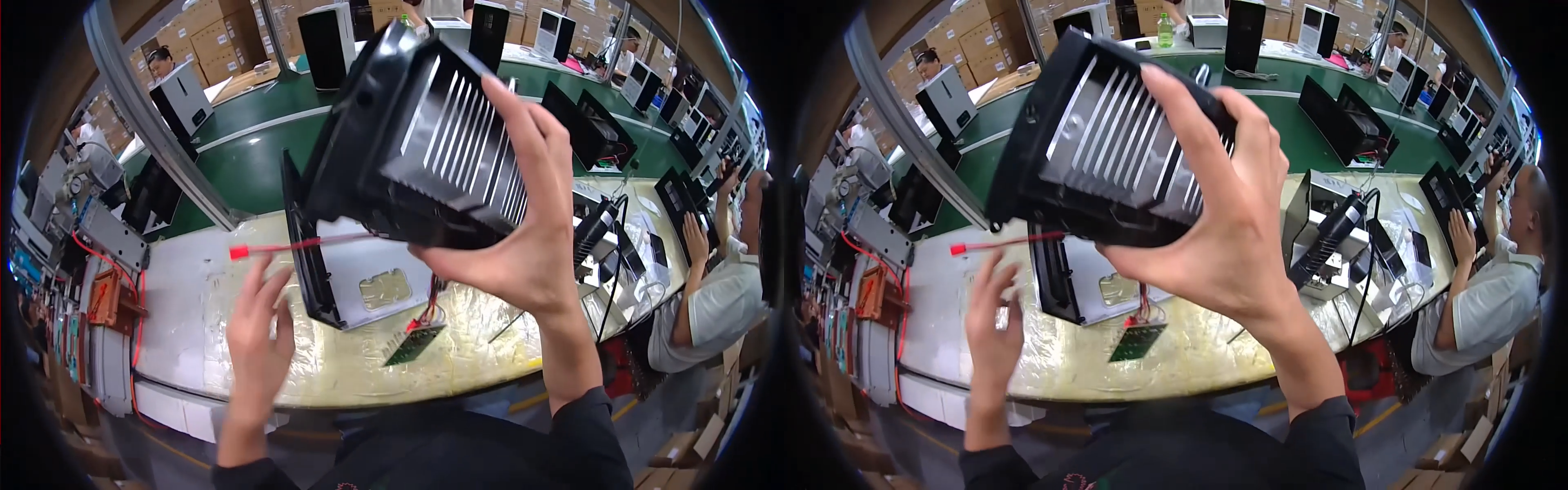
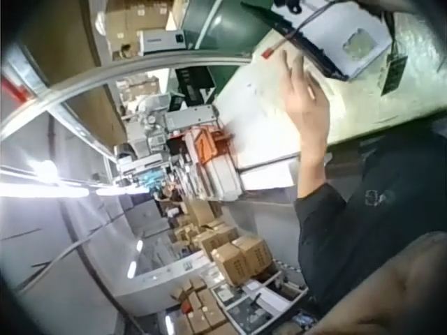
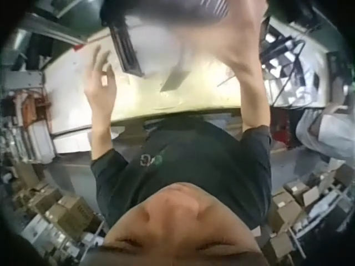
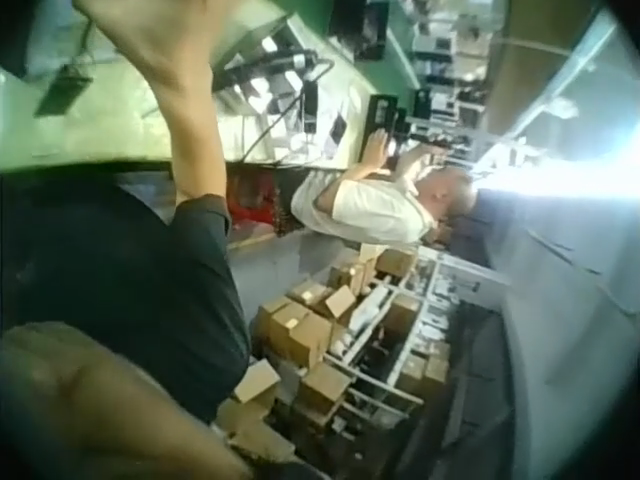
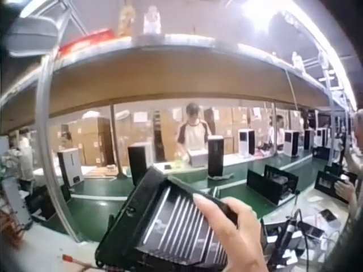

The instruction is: Assembling high-power LED light units by mounting heat sink components onto a housing using an electric screwdriver.

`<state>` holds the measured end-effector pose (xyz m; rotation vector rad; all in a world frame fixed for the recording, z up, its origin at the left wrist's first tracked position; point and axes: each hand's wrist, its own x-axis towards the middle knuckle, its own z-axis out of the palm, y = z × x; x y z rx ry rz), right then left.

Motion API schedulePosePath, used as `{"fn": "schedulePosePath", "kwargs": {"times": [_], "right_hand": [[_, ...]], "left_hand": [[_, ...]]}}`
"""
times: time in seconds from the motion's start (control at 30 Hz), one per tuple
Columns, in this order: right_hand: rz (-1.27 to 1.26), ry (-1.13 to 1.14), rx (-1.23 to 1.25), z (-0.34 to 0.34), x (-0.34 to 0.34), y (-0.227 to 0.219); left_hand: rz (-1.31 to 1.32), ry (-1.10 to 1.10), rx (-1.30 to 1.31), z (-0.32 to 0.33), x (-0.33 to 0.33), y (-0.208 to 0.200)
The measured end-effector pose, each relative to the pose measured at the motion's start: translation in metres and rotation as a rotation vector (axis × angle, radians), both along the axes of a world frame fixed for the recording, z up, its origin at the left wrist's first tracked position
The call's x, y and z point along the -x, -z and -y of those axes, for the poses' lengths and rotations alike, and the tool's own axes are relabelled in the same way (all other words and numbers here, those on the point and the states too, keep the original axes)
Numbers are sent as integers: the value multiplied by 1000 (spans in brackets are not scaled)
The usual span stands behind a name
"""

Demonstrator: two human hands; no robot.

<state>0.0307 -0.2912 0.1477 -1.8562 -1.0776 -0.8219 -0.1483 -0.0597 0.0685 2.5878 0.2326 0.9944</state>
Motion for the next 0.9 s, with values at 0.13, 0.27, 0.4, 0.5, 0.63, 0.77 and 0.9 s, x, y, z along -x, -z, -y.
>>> {"fn": "schedulePosePath", "kwargs": {"times": [0.13, 0.27, 0.4, 0.5, 0.63, 0.77, 0.9], "right_hand": [[68, 53, -36, -16, 14, -13], [260, 18, 2, -25, 27, -27], [194, 4, 41, -18, 15, -19], [125, 45, 230, -24, 15, -14], [249, -13, 415, -65, 5, 10], [268, 65, 705, -96, -13, 37], [261, 31, 839, -116, -18, 54]], "left_hand": [[294, 14, -170, 79, 54, 47], [294, 32, -63, 90, -1, 87], [267, 258, -117, 56, 7, 90], [117, 360, -152, 44, 27, 73], [-123, 453, -17, 39, 18, 66], [-262, 501, 172, 31, -16, 73], [-341, 454, 218, 22, -34, 86]]}}
